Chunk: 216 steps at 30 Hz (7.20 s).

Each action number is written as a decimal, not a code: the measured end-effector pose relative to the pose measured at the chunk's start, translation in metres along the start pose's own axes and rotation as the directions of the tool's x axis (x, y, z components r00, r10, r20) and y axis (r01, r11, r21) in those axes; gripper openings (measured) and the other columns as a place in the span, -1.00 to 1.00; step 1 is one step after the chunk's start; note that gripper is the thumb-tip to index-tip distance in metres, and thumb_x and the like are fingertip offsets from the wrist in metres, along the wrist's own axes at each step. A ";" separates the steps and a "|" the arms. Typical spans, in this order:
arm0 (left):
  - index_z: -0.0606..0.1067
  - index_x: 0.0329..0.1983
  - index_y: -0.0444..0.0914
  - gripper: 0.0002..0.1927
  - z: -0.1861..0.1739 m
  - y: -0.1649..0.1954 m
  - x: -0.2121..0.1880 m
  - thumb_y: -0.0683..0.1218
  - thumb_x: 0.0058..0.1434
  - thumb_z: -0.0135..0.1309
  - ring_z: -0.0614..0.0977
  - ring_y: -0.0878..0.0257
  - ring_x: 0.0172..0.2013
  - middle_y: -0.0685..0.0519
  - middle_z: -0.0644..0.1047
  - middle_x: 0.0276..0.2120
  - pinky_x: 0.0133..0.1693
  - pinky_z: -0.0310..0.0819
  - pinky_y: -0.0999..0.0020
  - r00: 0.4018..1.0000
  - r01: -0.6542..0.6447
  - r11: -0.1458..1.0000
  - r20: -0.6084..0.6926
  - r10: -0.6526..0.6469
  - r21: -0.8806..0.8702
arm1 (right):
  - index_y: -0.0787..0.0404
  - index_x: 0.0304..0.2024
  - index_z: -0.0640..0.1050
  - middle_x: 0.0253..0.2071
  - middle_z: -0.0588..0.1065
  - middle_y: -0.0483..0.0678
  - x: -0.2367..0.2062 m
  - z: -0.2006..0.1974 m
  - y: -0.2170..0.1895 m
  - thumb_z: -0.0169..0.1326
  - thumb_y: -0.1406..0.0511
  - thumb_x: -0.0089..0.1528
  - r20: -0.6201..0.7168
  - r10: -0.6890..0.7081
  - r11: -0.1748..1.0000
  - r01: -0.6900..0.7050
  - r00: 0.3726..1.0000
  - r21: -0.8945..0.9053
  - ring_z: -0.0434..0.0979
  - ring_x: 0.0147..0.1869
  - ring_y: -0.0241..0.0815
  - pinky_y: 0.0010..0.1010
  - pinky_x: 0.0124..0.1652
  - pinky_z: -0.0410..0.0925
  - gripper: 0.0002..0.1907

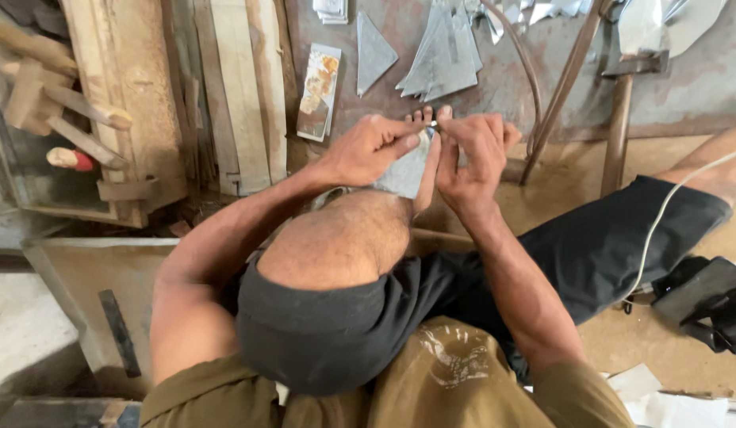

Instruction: The person sits on the floor at a low workbench and cuts small pieces from thin metal sheets using hand shears, trimming edges and placing the cut pieces and scraps onto the bench among piles of similar cut metal pieces.

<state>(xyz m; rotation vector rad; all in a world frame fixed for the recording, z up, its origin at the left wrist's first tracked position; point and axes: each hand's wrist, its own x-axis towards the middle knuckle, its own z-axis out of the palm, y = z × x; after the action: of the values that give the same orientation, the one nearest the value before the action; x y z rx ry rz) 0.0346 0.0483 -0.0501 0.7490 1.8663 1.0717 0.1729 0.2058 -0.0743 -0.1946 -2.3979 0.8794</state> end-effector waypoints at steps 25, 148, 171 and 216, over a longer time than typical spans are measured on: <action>0.33 0.27 -0.29 -0.15 -0.015 -0.102 0.112 -0.05 -0.08 0.46 0.49 -0.19 0.06 -0.17 0.40 0.03 0.02 0.41 -0.06 0.672 0.448 0.784 -0.740 0.021 0.430 | 0.30 0.14 0.45 -0.13 0.52 -0.02 -0.056 -0.002 0.092 0.02 0.59 0.33 0.446 0.654 -0.169 -0.457 0.611 0.873 0.56 -0.08 -0.20 -0.38 0.03 0.45 -0.66; -0.07 0.55 -0.09 -0.10 0.024 0.001 0.082 0.53 0.36 -0.36 0.63 -0.15 -0.14 -0.17 0.55 -0.27 -0.01 0.54 -0.01 0.901 -0.390 0.233 -0.421 -0.103 -0.891 | 0.22 0.01 0.53 -0.20 0.55 0.09 0.043 0.006 -0.014 0.09 0.48 0.33 -0.069 0.062 0.973 -0.045 0.996 0.228 0.59 -0.19 0.09 -0.20 -0.19 0.45 -0.80; 0.08 0.34 -0.06 -0.32 -0.051 0.017 0.064 0.47 0.42 -0.37 0.64 -0.21 -0.06 -0.16 0.54 -0.22 0.05 0.50 0.00 0.857 -0.514 0.239 -0.487 0.165 -0.824 | 0.33 0.30 0.34 -0.21 0.58 0.09 0.145 -0.103 -0.108 0.05 0.54 0.34 -0.017 -0.324 0.848 0.298 0.946 0.438 0.61 -0.26 -0.13 -0.42 -0.21 0.45 -0.53; 0.54 0.07 -0.32 -0.71 -0.010 0.009 -0.015 -0.04 0.45 -0.01 0.36 0.43 -0.39 -0.03 0.46 -0.49 -0.33 0.39 0.33 0.998 -0.055 0.998 -0.010 0.054 -0.036 | 0.33 -0.02 0.52 -0.32 0.49 0.09 0.013 -0.014 -0.006 0.14 0.62 0.26 0.047 -0.025 0.939 0.008 0.999 0.345 0.53 -0.33 -0.04 -0.30 -0.29 0.39 -0.73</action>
<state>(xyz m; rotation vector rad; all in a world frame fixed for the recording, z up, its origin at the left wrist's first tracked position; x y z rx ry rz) 0.0336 0.0372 -0.0335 0.7794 1.8386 1.1416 0.1707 0.2130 -0.0561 -0.0156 -2.2402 1.2915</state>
